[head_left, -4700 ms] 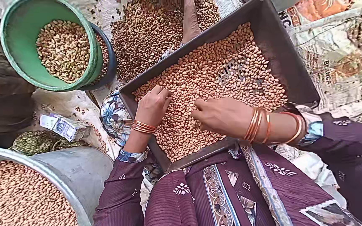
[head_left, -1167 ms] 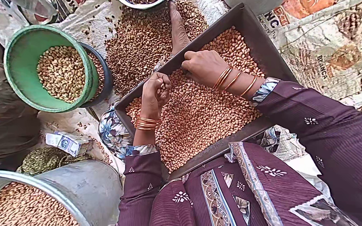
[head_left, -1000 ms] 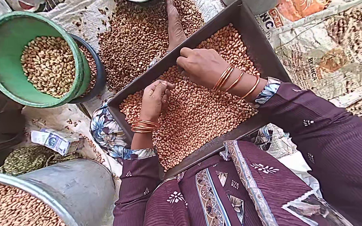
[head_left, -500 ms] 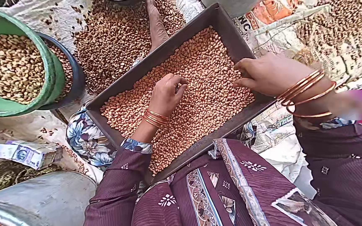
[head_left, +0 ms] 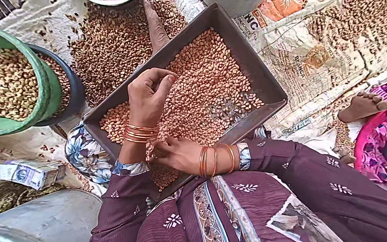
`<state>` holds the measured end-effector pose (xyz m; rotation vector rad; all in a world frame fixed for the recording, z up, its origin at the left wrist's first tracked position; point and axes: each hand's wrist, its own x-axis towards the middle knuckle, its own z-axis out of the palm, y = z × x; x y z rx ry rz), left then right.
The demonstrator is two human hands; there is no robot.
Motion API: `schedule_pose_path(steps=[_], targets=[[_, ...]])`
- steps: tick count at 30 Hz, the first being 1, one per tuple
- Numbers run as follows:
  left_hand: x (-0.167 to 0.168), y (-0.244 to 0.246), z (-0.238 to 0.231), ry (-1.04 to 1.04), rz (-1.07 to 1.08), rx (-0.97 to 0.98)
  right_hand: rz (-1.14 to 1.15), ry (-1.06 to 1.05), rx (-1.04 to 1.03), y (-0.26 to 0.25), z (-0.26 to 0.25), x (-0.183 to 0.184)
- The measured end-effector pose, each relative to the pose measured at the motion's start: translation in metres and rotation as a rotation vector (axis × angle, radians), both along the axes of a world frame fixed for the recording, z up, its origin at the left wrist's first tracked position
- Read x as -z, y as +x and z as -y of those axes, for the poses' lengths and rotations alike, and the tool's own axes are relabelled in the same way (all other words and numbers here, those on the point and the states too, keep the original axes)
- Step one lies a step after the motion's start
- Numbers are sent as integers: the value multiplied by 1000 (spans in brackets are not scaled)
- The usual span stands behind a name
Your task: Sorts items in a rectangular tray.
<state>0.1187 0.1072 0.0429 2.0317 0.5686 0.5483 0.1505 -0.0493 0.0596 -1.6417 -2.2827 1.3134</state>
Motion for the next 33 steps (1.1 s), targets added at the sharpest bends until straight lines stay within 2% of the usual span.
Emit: schedule_pose_path(steps=[2,4,7,11,14,17,20,22,27,33], targets=[[2,-11,-4,35,-58,3,-66,46,-156,4,9,4],[6,-24,-6,93,-125,15,-56,60,-162,23,21,5],[8,-45,1,148,-216,46,119,-1,-41,68,37,-8],[13,-52,14,197,-220,152,491,-117,190,134,44,-35],[15,-45,26,245,-222,254,628,-36,363,157,39,-49],[18,-35,38,261,-228,327,493,149,332,156,33,-40],[21,-29,47,275,-250,368,291,280,226,143,27,-9],[22,-29,50,283,-273,372,234,363,183,138,24,14],[21,-37,49,323,-287,334,287,435,117,131,20,24],[34,-43,61,394,-343,414,310,399,43,132,17,22]])
